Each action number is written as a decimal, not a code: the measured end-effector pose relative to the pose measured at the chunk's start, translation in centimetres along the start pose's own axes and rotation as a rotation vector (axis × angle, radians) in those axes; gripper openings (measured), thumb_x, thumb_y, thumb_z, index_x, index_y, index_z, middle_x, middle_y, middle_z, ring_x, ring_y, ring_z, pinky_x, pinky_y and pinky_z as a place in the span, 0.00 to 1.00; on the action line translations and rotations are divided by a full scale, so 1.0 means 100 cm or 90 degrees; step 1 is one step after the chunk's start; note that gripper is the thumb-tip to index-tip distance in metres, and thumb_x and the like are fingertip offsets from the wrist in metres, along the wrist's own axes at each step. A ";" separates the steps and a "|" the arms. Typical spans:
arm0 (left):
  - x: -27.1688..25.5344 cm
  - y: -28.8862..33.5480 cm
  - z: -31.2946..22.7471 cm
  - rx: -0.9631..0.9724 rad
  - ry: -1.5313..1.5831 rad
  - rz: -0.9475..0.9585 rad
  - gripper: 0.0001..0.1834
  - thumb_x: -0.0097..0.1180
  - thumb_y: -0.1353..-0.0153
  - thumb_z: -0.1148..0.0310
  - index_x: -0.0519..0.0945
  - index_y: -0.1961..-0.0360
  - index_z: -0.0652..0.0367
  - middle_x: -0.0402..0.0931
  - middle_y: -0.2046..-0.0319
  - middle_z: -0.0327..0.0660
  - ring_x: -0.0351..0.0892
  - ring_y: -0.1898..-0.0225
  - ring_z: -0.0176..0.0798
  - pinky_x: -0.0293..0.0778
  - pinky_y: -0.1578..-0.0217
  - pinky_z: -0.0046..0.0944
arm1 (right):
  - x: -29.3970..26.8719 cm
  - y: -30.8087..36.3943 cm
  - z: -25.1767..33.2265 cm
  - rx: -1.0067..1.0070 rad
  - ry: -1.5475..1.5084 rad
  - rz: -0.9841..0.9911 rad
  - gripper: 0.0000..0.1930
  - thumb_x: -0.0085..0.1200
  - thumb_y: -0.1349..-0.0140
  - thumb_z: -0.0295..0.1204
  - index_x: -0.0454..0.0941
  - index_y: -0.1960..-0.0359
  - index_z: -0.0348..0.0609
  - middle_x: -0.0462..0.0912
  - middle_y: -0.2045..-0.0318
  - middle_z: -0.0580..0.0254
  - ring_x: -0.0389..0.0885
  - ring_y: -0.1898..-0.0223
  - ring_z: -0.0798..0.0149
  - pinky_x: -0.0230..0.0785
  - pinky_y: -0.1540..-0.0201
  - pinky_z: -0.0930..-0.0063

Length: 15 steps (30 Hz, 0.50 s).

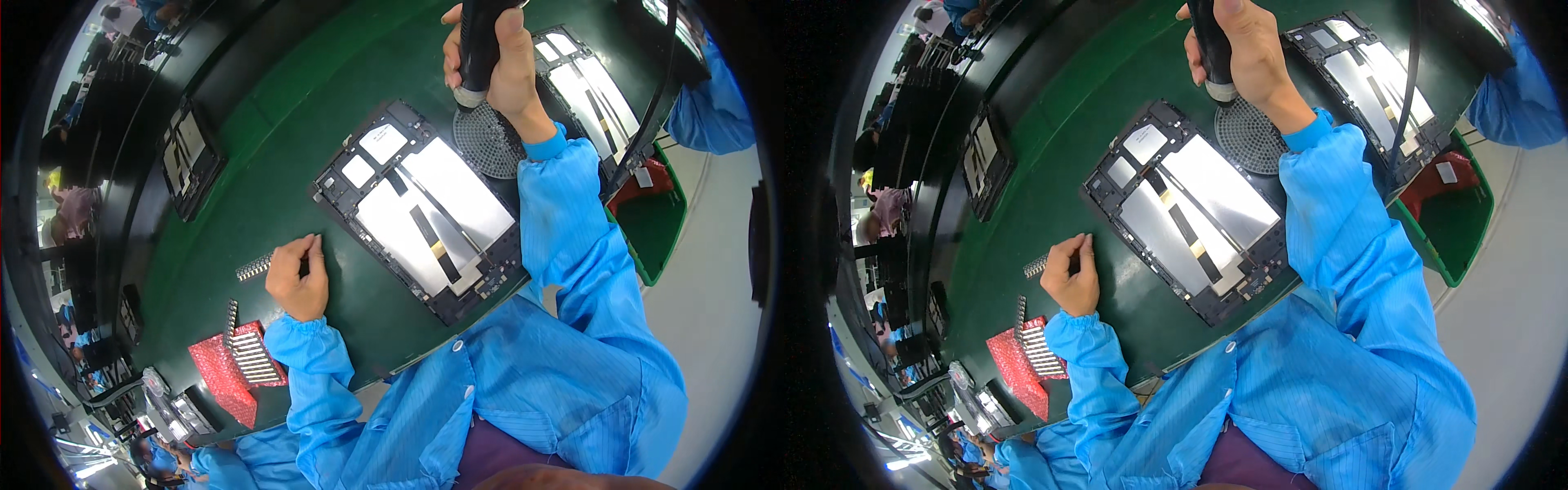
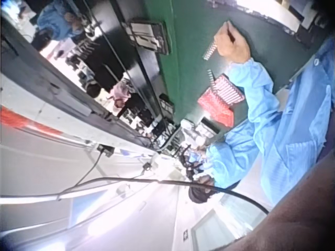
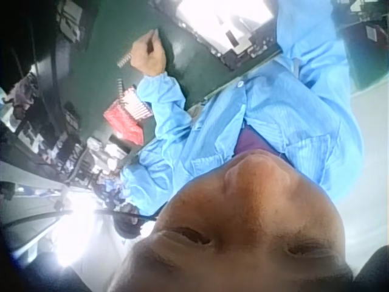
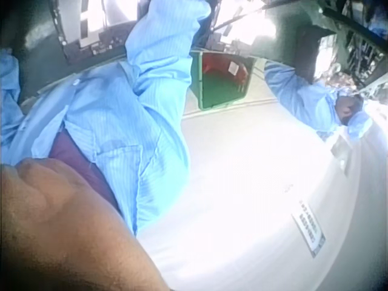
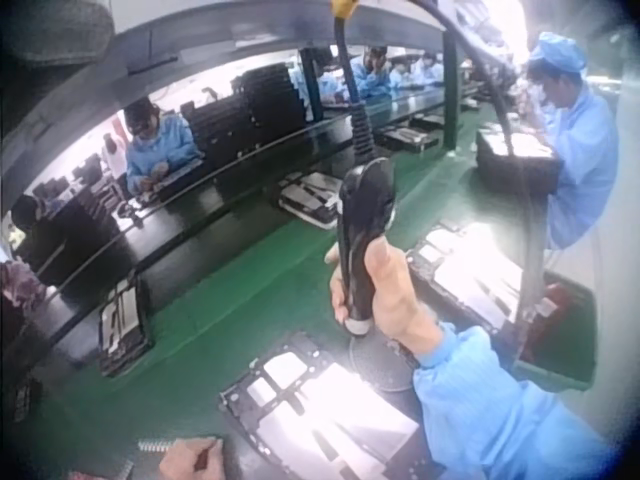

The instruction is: Assembling internal components of a tablet device using an electric screwdriver.

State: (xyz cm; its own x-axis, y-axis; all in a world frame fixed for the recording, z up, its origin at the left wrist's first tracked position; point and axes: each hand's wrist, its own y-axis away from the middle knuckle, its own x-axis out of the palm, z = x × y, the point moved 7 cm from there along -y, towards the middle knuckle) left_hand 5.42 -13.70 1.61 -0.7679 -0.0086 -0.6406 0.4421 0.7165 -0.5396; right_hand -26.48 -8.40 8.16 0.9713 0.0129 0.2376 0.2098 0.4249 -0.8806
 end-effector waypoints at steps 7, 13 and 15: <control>0.017 0.005 -0.018 0.026 0.046 0.054 0.07 0.62 0.57 0.83 0.79 0.74 0.65 0.77 0.77 0.45 0.75 0.77 0.42 0.71 0.77 0.35 | 0.002 0.006 -0.004 -0.034 -0.113 0.053 0.39 0.35 0.43 0.66 0.69 0.59 0.34 0.74 0.83 0.58 0.74 0.86 0.67 0.68 0.83 0.77; 0.023 0.007 -0.020 0.081 0.103 0.074 0.07 0.60 0.56 0.83 0.79 0.73 0.65 0.76 0.76 0.46 0.76 0.76 0.46 0.72 0.76 0.38 | 0.045 -0.004 0.002 0.312 0.074 -0.275 0.43 0.25 0.45 0.71 0.69 0.61 0.37 0.69 0.88 0.58 0.70 0.90 0.61 0.66 0.87 0.69; 0.028 0.008 -0.018 0.110 0.119 0.069 0.07 0.60 0.55 0.82 0.79 0.72 0.65 0.76 0.75 0.46 0.76 0.75 0.47 0.73 0.74 0.39 | 0.082 -0.012 0.006 0.326 0.130 -0.243 0.43 0.23 0.45 0.70 0.69 0.61 0.36 0.70 0.87 0.56 0.71 0.89 0.60 0.66 0.87 0.68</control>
State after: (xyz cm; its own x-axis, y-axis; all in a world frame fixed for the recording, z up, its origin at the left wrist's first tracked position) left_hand 2.75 -11.92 0.38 -0.7772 0.2012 -0.5962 0.5858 0.5771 -0.5690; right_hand -18.84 -8.23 11.40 0.8514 -0.3738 0.3679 0.5124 0.7423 -0.4317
